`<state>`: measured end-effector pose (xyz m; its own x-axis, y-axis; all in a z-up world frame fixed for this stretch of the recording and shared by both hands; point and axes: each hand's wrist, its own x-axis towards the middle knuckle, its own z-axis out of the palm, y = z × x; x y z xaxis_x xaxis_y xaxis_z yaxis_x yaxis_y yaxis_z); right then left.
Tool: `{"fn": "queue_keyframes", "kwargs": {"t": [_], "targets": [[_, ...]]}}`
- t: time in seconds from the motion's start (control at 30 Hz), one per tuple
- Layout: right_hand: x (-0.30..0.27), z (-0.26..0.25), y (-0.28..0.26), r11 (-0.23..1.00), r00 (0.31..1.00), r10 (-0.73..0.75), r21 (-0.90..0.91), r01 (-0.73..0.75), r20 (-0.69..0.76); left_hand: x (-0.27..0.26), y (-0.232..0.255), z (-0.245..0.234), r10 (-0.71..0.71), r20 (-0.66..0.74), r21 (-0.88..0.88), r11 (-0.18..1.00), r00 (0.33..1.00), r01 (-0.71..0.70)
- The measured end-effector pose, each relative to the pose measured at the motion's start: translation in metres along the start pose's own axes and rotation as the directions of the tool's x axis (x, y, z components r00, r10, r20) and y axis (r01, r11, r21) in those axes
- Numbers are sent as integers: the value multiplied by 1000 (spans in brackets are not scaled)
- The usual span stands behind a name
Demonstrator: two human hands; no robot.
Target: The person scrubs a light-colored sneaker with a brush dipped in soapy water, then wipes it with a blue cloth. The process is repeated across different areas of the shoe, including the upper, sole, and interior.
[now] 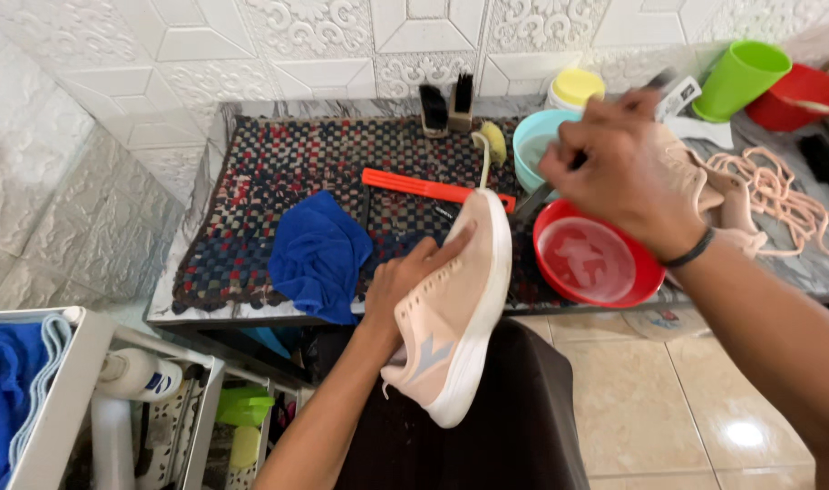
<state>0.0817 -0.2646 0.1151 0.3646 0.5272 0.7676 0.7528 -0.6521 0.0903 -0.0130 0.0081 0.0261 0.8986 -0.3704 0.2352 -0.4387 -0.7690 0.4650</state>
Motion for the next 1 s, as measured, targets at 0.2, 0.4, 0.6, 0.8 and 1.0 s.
{"fn": "queue_keyframes", "kwargs": {"t": [0.2,0.4,0.6,0.8,1.0], "targets": [[-23,32,-26,986,999,45,165,-40,-25,-2,-5,11,14,-17,10,1000,1000,-14],[-22,22,43,973,977,210,-104,-205,32,-6,1,1,-19,2,-104,994,1000,19],[64,16,-52,894,873,244,251,-372,423,-7,10,-18,-21,76,-75,997,997,27],[109,84,-141,894,540,43,209,-397,840,7,-9,10,-116,139,8,993,983,117],[92,177,-183,978,509,-95,175,-113,856,10,-17,15,-339,155,-94,930,928,355]]}}
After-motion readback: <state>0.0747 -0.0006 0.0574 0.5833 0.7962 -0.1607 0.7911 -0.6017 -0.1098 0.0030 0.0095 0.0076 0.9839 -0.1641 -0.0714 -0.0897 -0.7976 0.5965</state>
